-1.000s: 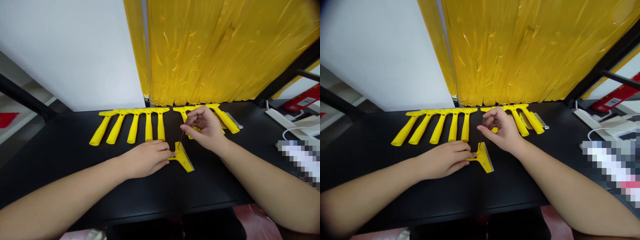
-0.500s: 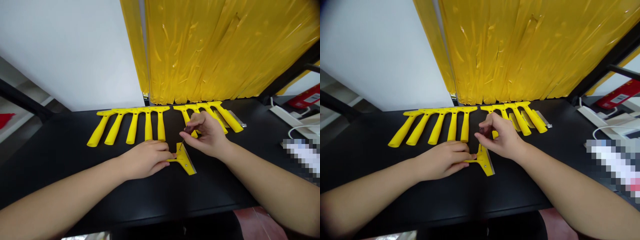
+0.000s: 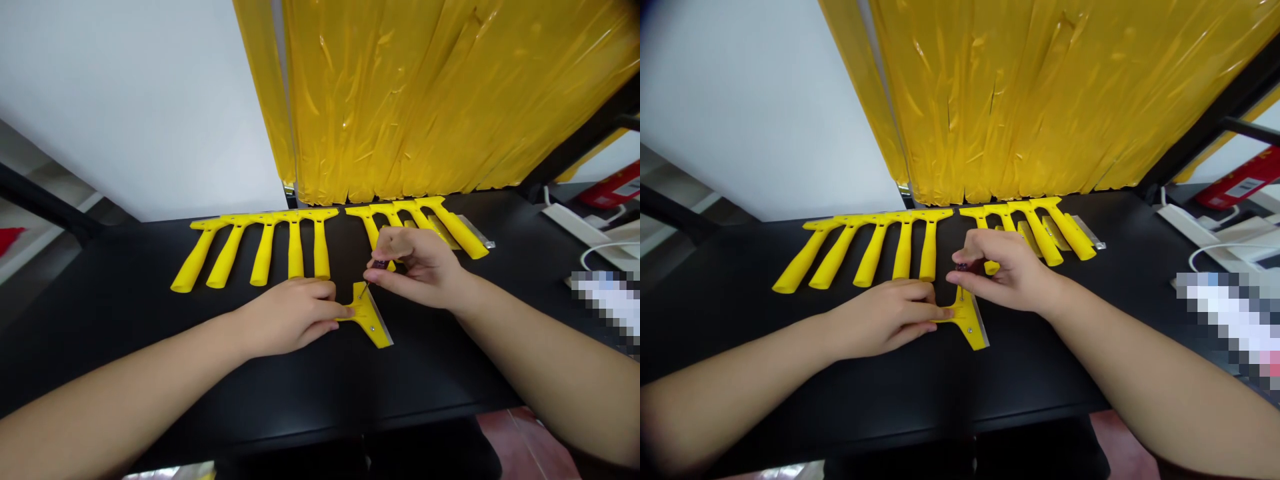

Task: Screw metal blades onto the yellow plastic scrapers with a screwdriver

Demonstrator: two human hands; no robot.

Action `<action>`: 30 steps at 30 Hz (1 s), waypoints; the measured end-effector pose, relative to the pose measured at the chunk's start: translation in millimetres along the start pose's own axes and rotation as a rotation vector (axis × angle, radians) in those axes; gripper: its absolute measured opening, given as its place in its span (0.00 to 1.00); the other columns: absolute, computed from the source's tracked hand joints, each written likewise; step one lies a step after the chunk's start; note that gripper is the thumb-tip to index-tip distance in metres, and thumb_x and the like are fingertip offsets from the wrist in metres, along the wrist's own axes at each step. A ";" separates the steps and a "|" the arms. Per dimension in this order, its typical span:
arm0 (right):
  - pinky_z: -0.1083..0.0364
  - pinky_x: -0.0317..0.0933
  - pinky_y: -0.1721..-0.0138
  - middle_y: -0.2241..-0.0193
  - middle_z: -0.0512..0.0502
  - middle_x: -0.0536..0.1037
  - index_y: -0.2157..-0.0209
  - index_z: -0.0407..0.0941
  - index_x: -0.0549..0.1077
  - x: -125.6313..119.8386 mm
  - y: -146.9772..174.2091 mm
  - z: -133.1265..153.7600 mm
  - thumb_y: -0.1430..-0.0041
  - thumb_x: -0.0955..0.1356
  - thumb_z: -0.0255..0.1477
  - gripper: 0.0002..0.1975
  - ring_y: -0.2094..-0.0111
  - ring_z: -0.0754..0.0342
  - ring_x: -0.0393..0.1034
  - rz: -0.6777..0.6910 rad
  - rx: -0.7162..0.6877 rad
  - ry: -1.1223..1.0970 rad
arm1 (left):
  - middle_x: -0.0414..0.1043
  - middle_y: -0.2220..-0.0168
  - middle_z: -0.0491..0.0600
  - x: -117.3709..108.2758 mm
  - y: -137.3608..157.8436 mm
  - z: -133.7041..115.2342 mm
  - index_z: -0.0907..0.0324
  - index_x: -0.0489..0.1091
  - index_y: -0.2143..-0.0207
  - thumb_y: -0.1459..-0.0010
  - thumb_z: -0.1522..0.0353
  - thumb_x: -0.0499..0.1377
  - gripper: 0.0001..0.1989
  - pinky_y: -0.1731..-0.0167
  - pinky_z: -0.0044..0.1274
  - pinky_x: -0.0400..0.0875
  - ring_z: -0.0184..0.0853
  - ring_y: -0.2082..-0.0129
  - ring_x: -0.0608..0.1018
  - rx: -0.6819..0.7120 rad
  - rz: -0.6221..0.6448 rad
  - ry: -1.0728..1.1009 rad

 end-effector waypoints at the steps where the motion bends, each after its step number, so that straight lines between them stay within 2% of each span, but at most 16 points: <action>1: 0.53 0.69 0.71 0.70 0.52 0.76 0.62 0.50 0.73 -0.4 -0.4 0.1 0.39 0.77 0.24 0.11 0.72 0.54 0.75 -0.010 -0.009 0.012 | 0.73 0.61 0.49 -0.2 0.0 -0.3 0.50 0.76 0.40 0.27 0.68 0.58 0.17 0.61 0.26 0.74 0.36 0.62 0.77 0.005 -0.004 -0.003; 4: 0.53 0.68 0.70 0.71 0.52 0.75 0.64 0.48 0.71 -4.6 -1.0 -1.7 0.40 0.77 0.24 0.12 0.72 0.55 0.74 -0.095 -0.006 0.104 | 0.72 0.62 0.48 -0.3 0.1 -1.0 0.51 0.75 0.39 0.27 0.68 0.58 0.17 0.62 0.26 0.74 0.36 0.63 0.77 0.017 -0.013 -0.028; 7: 0.54 0.67 0.69 0.72 0.52 0.74 0.67 0.47 0.70 -10.7 1.0 -6.2 0.40 0.78 0.25 0.13 0.72 0.55 0.72 -0.220 0.063 0.213 | 0.71 0.63 0.48 -0.2 0.1 -1.3 0.51 0.75 0.39 0.27 0.68 0.58 0.17 0.61 0.26 0.73 0.36 0.63 0.76 0.025 -0.017 -0.050; 9: 0.54 0.67 0.70 0.73 0.52 0.74 0.68 0.47 0.71 -10.2 3.0 -9.7 0.40 0.78 0.25 0.13 0.72 0.55 0.72 -0.242 0.114 0.193 | 0.71 0.62 0.48 -0.4 0.0 -1.8 0.51 0.75 0.39 0.27 0.68 0.58 0.17 0.61 0.27 0.73 0.36 0.63 0.76 0.031 -0.019 -0.055; 13: 0.54 0.71 0.70 0.71 0.52 0.76 0.67 0.47 0.72 -3.2 6.8 -18.3 0.38 0.77 0.26 0.11 0.71 0.55 0.75 -0.198 0.211 -0.071 | 0.71 0.63 0.48 -0.8 -0.1 -2.4 0.51 0.75 0.39 0.27 0.68 0.58 0.17 0.63 0.26 0.73 0.35 0.64 0.76 0.033 -0.021 -0.064; 16: 0.52 0.76 0.62 0.64 0.48 0.81 0.63 0.46 0.74 9.6 7.6 -25.5 0.35 0.76 0.27 0.07 0.64 0.52 0.81 -0.115 0.303 -0.381 | 0.71 0.62 0.48 -0.2 0.1 -1.5 0.50 0.76 0.40 0.27 0.67 0.58 0.16 0.62 0.26 0.73 0.35 0.63 0.76 0.024 -0.013 -0.060; 18: 0.49 0.76 0.55 0.60 0.46 0.82 0.58 0.45 0.77 24.8 7.0 -28.0 0.32 0.73 0.29 0.04 0.59 0.51 0.82 -0.016 0.374 -0.604 | 0.71 0.62 0.47 0.4 0.2 -0.6 0.50 0.76 0.40 0.27 0.67 0.59 0.16 0.61 0.26 0.74 0.36 0.62 0.77 0.015 -0.005 -0.043; 20: 0.49 0.74 0.54 0.64 0.48 0.80 0.53 0.46 0.77 38.7 7.8 -30.9 0.28 0.70 0.32 0.06 0.61 0.54 0.79 0.026 0.473 -0.849 | 0.71 0.62 0.47 0.7 0.4 -0.2 0.50 0.76 0.40 0.27 0.67 0.58 0.16 0.60 0.26 0.74 0.36 0.61 0.77 0.013 -0.004 -0.033; 23: 0.54 0.71 0.60 0.73 0.56 0.70 0.53 0.49 0.73 46.9 9.8 -37.3 0.28 0.70 0.33 0.06 0.71 0.59 0.67 -0.083 0.594 -1.117 | 0.72 0.62 0.47 1.0 0.6 0.1 0.50 0.76 0.40 0.27 0.68 0.58 0.16 0.61 0.27 0.74 0.36 0.62 0.77 0.016 -0.011 -0.041; 25: 0.56 0.68 0.62 0.75 0.58 0.67 0.57 0.49 0.71 46.9 9.6 -38.7 0.31 0.73 0.31 0.07 0.73 0.60 0.62 -0.135 0.602 -1.142 | 0.72 0.61 0.48 1.7 0.8 0.5 0.50 0.76 0.40 0.27 0.68 0.58 0.16 0.61 0.27 0.74 0.36 0.61 0.77 0.016 -0.014 -0.044; 28: 0.54 0.70 0.58 0.67 0.51 0.75 0.62 0.46 0.73 48.7 9.0 -39.1 0.31 0.73 0.35 0.09 0.66 0.57 0.70 -0.080 0.610 -1.070 | 0.72 0.61 0.48 2.7 0.9 1.2 0.50 0.76 0.40 0.27 0.68 0.58 0.17 0.59 0.27 0.74 0.36 0.61 0.77 0.012 -0.010 -0.041; 30: 0.52 0.71 0.56 0.60 0.45 0.77 0.64 0.43 0.76 51.1 9.8 -39.9 0.30 0.71 0.40 0.14 0.61 0.54 0.73 -0.023 0.629 -1.034 | 0.72 0.61 0.48 2.7 0.8 0.9 0.50 0.75 0.40 0.27 0.68 0.58 0.17 0.59 0.27 0.74 0.37 0.60 0.77 0.012 -0.008 -0.039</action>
Point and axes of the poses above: each hand's wrist, its own y-axis away from the middle knuckle, its own x-axis out of the palm, z = x × y, the point moved 9 cm from there along -y, towards the middle knuckle
